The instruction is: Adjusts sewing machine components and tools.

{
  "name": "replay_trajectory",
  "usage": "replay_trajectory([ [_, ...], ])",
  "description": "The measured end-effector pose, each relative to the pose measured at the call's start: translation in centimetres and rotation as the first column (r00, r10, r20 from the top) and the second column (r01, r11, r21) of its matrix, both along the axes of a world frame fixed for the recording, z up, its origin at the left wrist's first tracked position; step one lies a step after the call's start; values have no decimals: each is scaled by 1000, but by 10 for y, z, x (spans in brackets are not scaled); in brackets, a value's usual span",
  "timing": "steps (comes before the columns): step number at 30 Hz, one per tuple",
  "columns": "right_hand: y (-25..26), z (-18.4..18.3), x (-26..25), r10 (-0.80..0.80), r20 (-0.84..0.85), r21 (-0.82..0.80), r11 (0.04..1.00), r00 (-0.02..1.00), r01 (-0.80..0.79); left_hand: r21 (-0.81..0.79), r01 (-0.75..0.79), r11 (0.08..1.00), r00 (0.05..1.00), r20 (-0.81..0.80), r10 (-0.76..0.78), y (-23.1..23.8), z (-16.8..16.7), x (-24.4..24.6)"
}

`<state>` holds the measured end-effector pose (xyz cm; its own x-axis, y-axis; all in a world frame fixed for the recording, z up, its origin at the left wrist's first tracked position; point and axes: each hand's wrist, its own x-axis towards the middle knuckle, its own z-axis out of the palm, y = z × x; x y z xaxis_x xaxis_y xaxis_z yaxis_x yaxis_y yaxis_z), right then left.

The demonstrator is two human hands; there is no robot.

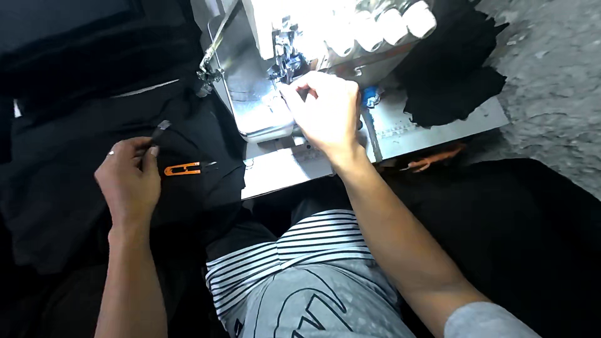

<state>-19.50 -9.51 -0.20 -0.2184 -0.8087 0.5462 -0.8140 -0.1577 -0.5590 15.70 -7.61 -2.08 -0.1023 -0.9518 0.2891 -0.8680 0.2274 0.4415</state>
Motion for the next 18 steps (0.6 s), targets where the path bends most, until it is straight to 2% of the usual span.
replay_trajectory([
  [2, 14, 7, -4, 46, 36, -33, 998, 998, -45, -48, -48, 998, 973, -229, 36, 18, 12, -11],
  [5, 58, 22, -4, 136, 203, 69, 986, 970, -152, -32, -7, 999, 812, -584, -13, 46, 36, -67],
  [7, 80, 20, 5, 251, 404, 104, 943, 880, -317, 55, 113, 992, 740, -671, -47, 59, 43, -114],
  [10, 100, 8, 17, 349, 510, 121, 876, 786, -467, 124, 238, 963, 723, -685, -90, 51, 44, -164],
  [13, 110, -1, 9, 390, 375, 98, 885, 841, -454, 199, 292, 935, 748, -657, -94, 47, 48, -182],
  [15, 103, 3, -8, 404, 192, 2, 911, 894, -412, 141, 295, 945, 817, -549, -174, 52, 49, -178],
  [16, 95, 9, -17, 443, 66, -34, 896, 894, -442, 110, 309, 945, 839, -500, -217, 56, 49, -174],
  [18, 79, 26, -26, 566, -126, -30, 819, 815, -573, 57, 370, 927, 824, -480, -300, 65, 51, -168],
])
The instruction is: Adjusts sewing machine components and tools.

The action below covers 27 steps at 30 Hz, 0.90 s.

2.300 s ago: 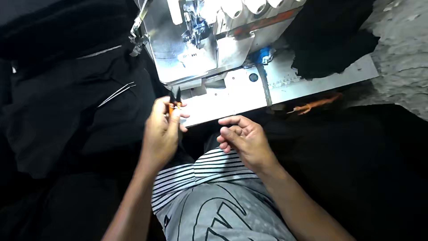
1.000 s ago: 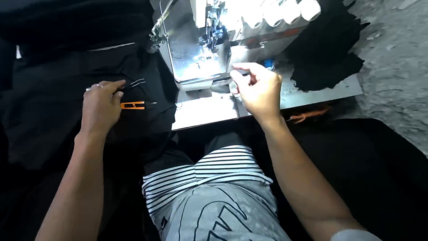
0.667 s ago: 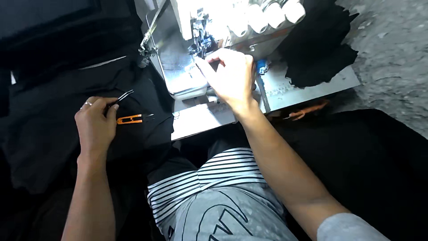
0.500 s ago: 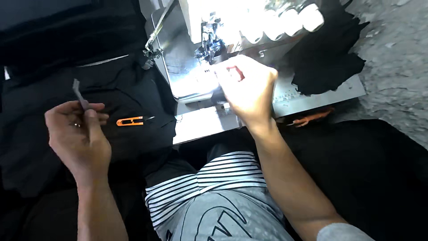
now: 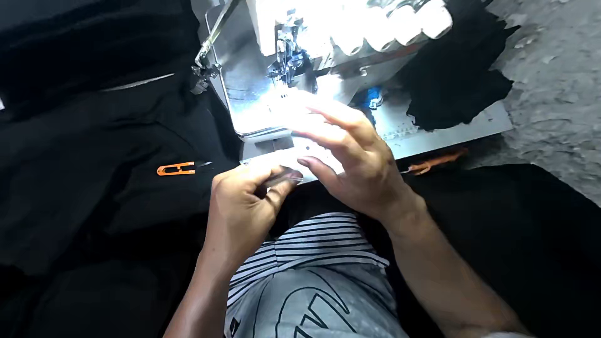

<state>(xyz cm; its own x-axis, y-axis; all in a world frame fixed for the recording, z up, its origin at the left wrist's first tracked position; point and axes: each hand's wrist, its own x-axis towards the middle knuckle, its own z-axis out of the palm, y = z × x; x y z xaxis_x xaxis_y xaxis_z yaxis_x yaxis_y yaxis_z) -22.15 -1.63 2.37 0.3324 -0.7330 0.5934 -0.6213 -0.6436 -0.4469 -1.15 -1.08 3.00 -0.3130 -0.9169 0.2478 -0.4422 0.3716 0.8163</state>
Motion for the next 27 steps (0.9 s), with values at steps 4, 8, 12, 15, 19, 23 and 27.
replay_trajectory([
  [4, -26, 20, -12, 232, 48, 10, 973, 972, -232, -111, -60, 992, 998, 22, 62, -6, 19, 12],
  [8, -17, 24, -44, 171, 353, -21, 984, 920, -175, -259, -223, 940, 952, 150, 267, -26, 20, 12],
  [12, -13, 29, -53, 165, 414, -51, 986, 895, -158, -294, -203, 934, 878, 368, 307, -28, -2, -20],
  [15, -18, 34, -56, 158, 413, -52, 987, 897, -150, -319, -105, 942, 909, 354, 222, -15, -13, -57],
  [19, -17, 41, -53, 83, 430, -2, 996, 899, -90, -354, -38, 934, 955, 264, 139, -4, -20, -63],
  [23, -9, 32, -33, -16, 520, 233, 965, 854, -124, -94, -197, 976, 972, 110, 207, -3, -12, -36],
  [27, -5, 5, -7, -125, 630, 444, 868, 766, -224, 106, -167, 980, 986, 19, 166, 3, 1, -10],
])
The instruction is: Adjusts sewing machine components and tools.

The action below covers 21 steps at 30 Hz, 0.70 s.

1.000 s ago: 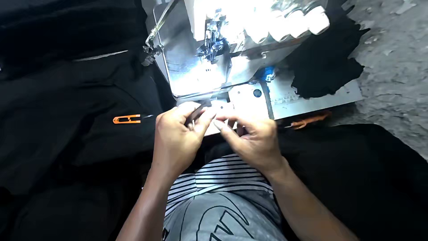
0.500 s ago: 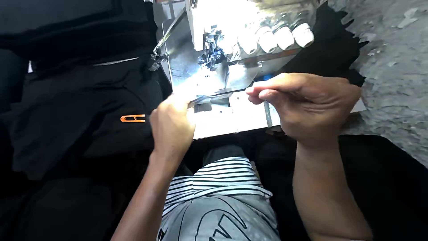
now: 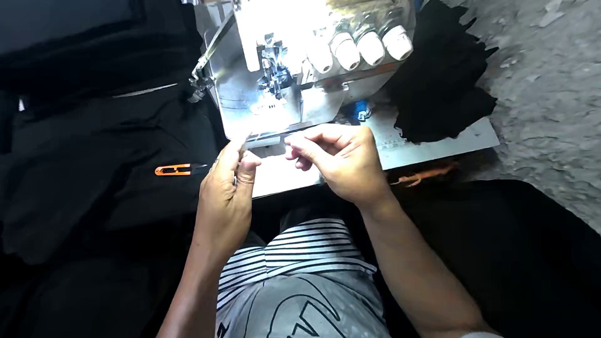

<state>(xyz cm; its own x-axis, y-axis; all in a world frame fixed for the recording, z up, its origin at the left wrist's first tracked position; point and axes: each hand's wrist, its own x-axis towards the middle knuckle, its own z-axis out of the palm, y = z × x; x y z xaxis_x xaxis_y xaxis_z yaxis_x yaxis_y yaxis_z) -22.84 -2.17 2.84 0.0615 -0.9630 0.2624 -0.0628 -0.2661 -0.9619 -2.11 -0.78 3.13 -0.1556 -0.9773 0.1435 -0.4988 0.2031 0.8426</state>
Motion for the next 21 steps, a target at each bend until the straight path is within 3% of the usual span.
replay_trajectory([
  [6, 0, -17, 21, -19, 22, 26, 1000, 1000, 18, -177, -138, 974, 990, 18, 143, 3, -2, 3],
  [11, -1, -15, 26, -28, -32, 1, 1000, 999, 28, -299, -149, 942, 977, 102, 187, -3, -3, -4],
  [21, -5, -14, 36, -40, -4, -12, 999, 999, 40, -351, -163, 922, 962, 150, 227, -10, -4, -6],
])
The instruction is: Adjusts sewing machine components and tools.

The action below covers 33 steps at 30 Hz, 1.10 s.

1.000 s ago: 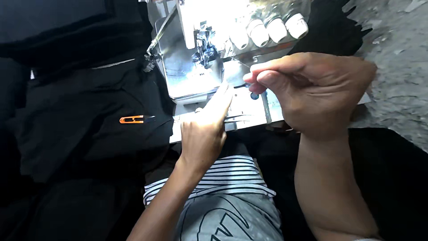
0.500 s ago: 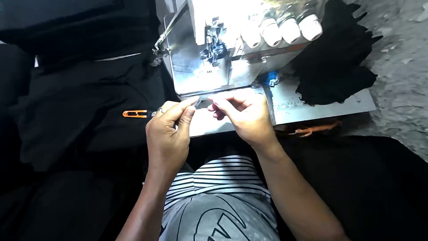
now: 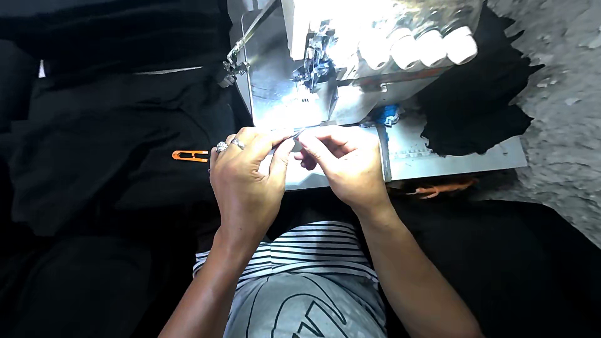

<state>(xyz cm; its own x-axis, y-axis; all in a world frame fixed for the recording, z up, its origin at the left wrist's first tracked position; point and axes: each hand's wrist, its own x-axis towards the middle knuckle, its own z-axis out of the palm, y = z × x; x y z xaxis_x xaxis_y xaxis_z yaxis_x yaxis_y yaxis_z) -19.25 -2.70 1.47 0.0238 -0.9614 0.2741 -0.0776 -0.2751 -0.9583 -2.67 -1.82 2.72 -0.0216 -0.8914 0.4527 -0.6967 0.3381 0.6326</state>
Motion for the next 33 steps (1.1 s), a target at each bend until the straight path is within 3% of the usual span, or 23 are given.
replay_trajectory([
  [11, -3, -1, 1, 21, -14, 18, 1000, 1000, -20, 26, -6, 1000, 1000, 1, 6, -2, -1, 4],
  [16, -3, 2, -15, 84, -70, -51, 995, 994, -87, 83, 141, 986, 988, -80, -135, -6, 16, 11],
  [21, -11, 11, -31, -101, -235, -198, 979, 967, 54, 99, 297, 950, 955, -7, -298, -47, 35, 18],
  [26, -21, 8, -27, -328, -421, -306, 929, 846, 208, 221, 257, 941, 941, 166, -296, -104, 29, 18],
  [33, -30, -2, -25, -314, -506, -323, 933, 804, 160, 286, 208, 935, 914, 285, -290, -131, 29, 9],
])
